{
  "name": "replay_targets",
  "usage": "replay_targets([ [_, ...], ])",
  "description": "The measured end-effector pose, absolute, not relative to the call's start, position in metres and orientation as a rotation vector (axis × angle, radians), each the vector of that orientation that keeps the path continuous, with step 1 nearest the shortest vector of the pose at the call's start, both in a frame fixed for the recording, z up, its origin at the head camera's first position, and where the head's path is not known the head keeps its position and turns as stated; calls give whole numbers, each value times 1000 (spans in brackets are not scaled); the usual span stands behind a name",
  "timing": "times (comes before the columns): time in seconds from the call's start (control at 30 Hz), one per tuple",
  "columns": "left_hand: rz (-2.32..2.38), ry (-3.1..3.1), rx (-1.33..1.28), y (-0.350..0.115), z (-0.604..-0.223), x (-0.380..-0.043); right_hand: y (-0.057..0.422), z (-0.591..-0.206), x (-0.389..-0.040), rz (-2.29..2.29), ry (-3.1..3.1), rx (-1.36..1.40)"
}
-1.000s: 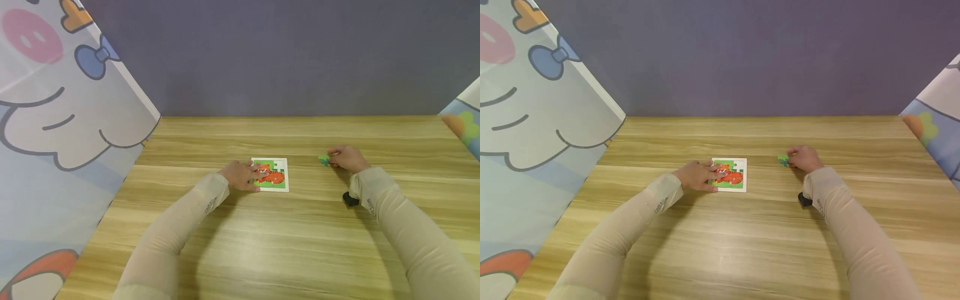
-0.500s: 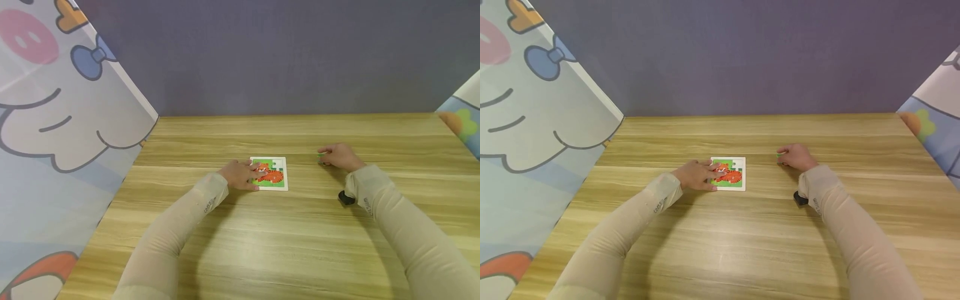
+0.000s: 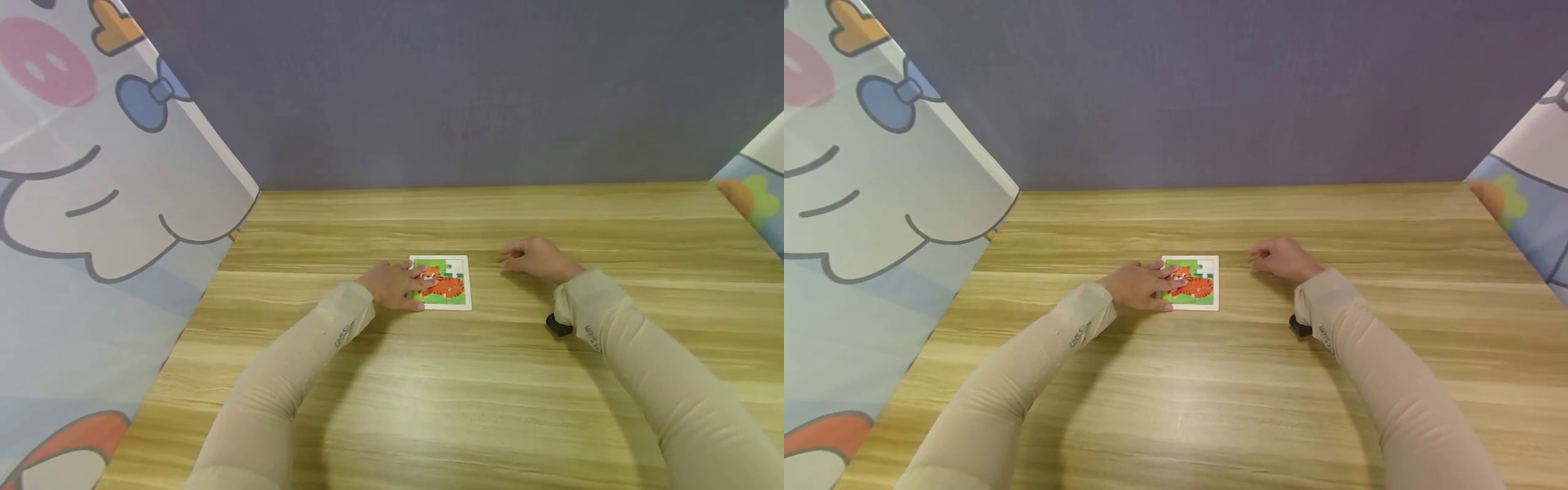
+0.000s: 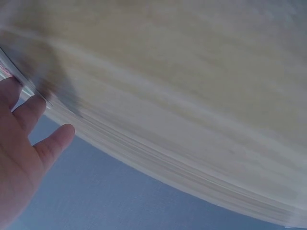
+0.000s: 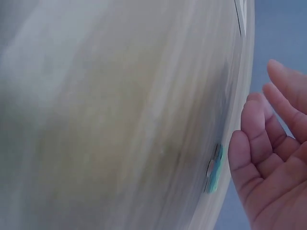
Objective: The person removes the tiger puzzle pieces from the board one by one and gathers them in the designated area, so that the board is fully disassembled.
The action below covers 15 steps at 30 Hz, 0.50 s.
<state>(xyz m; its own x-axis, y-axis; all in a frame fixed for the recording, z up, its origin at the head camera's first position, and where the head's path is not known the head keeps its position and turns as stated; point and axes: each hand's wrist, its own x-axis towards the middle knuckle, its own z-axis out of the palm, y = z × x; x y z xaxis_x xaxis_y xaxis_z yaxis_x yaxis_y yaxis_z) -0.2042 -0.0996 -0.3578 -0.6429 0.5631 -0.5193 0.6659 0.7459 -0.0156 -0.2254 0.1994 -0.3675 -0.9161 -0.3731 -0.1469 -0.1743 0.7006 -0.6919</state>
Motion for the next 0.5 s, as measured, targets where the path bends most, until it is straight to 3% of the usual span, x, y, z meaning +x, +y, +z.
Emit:
replay_targets([
  [0.5,-303,2451,901,-95,-355,-204,176,-368,-227,-932,2630,-728],
])
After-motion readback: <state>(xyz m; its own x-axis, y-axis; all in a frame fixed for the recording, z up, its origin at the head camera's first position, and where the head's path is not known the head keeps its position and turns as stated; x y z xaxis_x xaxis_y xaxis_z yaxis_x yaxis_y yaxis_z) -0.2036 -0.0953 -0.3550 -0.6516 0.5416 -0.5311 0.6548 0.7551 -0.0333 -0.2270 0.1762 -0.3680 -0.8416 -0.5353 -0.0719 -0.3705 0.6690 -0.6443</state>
